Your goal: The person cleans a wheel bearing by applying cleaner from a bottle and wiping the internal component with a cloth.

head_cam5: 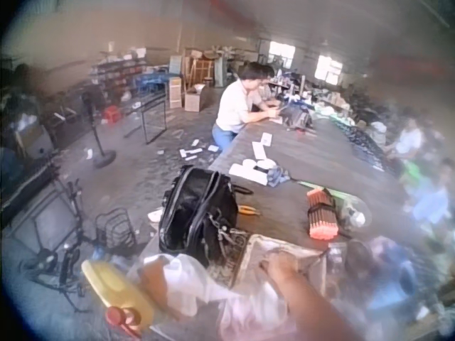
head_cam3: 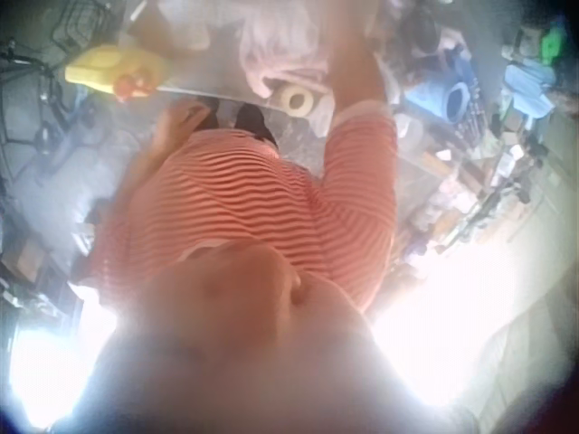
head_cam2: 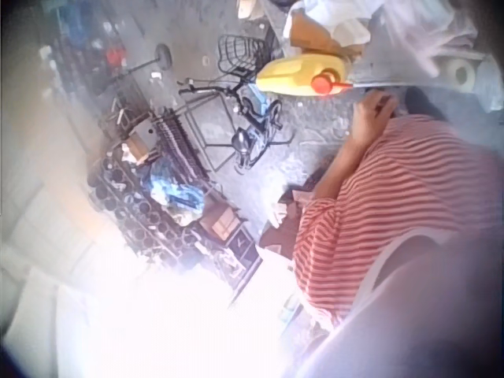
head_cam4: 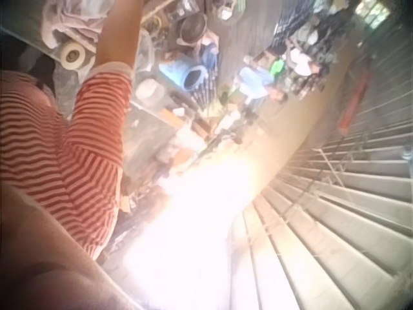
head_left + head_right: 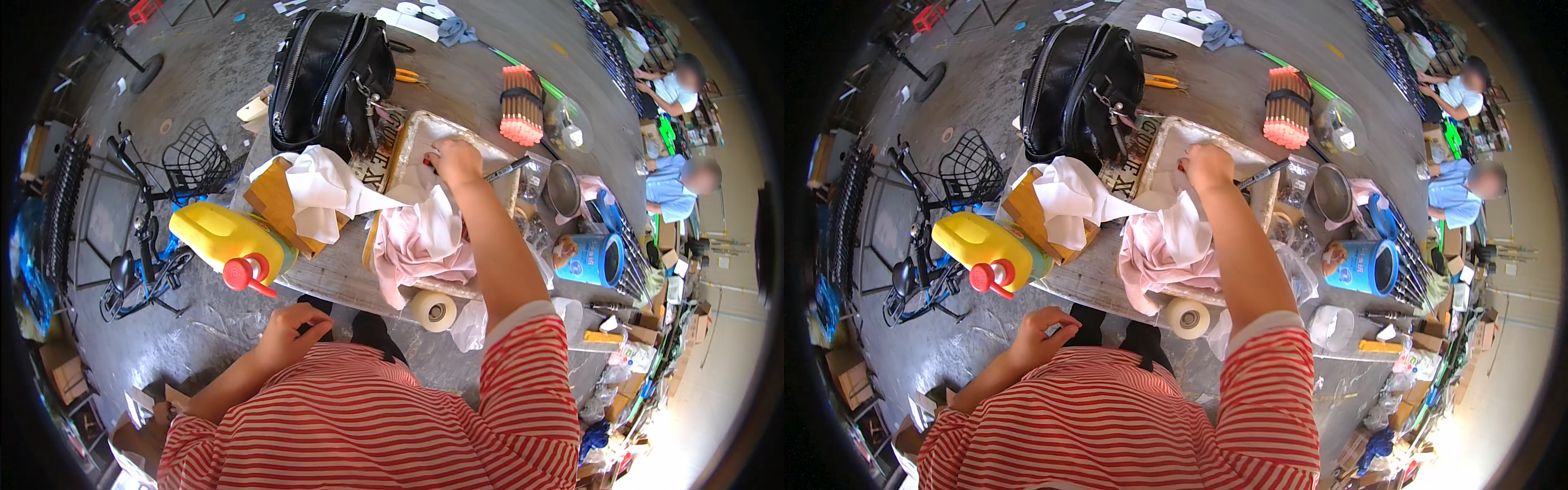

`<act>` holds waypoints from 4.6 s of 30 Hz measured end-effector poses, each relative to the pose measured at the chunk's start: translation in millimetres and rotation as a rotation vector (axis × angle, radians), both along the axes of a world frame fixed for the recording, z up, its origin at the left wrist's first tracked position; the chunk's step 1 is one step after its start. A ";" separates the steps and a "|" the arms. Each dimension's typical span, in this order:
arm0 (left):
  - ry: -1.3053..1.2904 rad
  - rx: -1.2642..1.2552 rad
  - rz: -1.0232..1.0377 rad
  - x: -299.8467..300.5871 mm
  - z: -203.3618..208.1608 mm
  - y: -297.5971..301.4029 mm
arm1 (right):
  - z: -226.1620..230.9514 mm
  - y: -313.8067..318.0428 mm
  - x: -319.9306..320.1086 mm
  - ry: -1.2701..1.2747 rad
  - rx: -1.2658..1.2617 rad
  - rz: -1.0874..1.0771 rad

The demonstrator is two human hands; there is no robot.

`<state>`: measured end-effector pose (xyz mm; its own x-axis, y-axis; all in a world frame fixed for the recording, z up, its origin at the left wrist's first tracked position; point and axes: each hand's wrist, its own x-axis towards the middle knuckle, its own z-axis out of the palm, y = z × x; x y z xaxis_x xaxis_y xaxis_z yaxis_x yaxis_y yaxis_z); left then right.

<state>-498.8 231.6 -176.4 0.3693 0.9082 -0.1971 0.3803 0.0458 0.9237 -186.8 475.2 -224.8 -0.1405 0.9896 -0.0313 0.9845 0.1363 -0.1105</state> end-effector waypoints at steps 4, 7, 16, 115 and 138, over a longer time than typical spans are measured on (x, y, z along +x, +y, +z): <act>0.026 0.012 0.096 3.9 4.4 -15.3 | -11.0 21.0 -3.0 -0.088 -0.022 0.065; 0.032 -0.006 0.154 8.8 3.0 -26.0 | 19.2 3.7 15.9 0.342 0.168 -0.023; -0.022 0.060 0.138 43.3 15.4 -25.4 | 97.9 -57.2 88.2 1.852 -0.439 -0.126; 0.727 0.496 -0.223 -32.5 108.7 106.2 | 133.1 -227.7 -236.6 1.862 -0.061 -0.890; 0.319 1.351 0.183 3.6 110.5 75.2 | 110.4 -300.1 -166.8 2.217 -0.066 -0.774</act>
<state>-495.1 306.8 -65.9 0.3319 0.4911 0.8054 0.6650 -0.7274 0.1695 -353.5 175.1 -114.4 0.2649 0.8605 -0.4351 -0.7399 -0.1080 -0.6640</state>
